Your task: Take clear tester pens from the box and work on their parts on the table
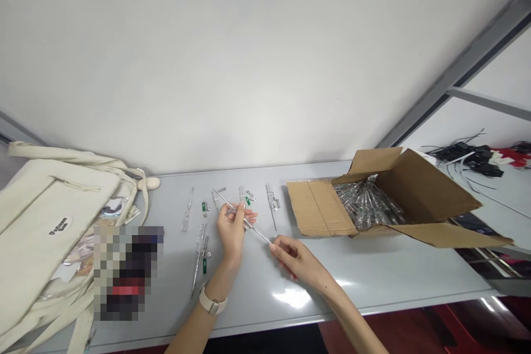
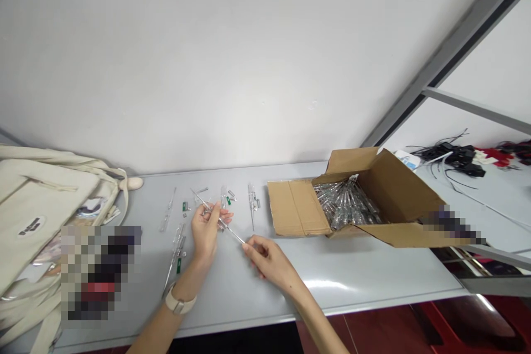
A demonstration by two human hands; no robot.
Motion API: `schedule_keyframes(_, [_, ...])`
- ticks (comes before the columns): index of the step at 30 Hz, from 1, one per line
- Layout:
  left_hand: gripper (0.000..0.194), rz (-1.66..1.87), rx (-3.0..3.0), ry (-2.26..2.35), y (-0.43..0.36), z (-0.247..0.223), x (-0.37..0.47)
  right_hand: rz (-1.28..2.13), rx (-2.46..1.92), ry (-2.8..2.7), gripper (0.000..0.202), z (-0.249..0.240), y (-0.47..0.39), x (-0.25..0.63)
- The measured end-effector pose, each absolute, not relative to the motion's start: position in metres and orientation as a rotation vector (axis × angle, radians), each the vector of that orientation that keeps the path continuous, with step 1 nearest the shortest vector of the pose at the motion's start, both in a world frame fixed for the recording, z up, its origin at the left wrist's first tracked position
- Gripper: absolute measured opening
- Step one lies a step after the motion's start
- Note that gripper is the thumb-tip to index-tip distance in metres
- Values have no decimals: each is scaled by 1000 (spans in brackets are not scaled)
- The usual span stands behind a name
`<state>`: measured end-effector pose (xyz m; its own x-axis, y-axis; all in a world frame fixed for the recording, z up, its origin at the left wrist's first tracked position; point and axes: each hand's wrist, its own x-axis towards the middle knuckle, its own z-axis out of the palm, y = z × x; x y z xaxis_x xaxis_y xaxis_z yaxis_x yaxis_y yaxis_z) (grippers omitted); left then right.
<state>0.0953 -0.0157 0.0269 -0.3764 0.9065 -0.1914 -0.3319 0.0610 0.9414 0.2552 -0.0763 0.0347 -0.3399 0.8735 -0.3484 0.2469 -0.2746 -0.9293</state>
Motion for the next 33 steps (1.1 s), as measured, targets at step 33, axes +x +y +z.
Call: schedule_keyframes(33, [28, 1529, 634, 1305, -19, 20, 93, 560, -1760, -1932, 28, 12, -104, 240])
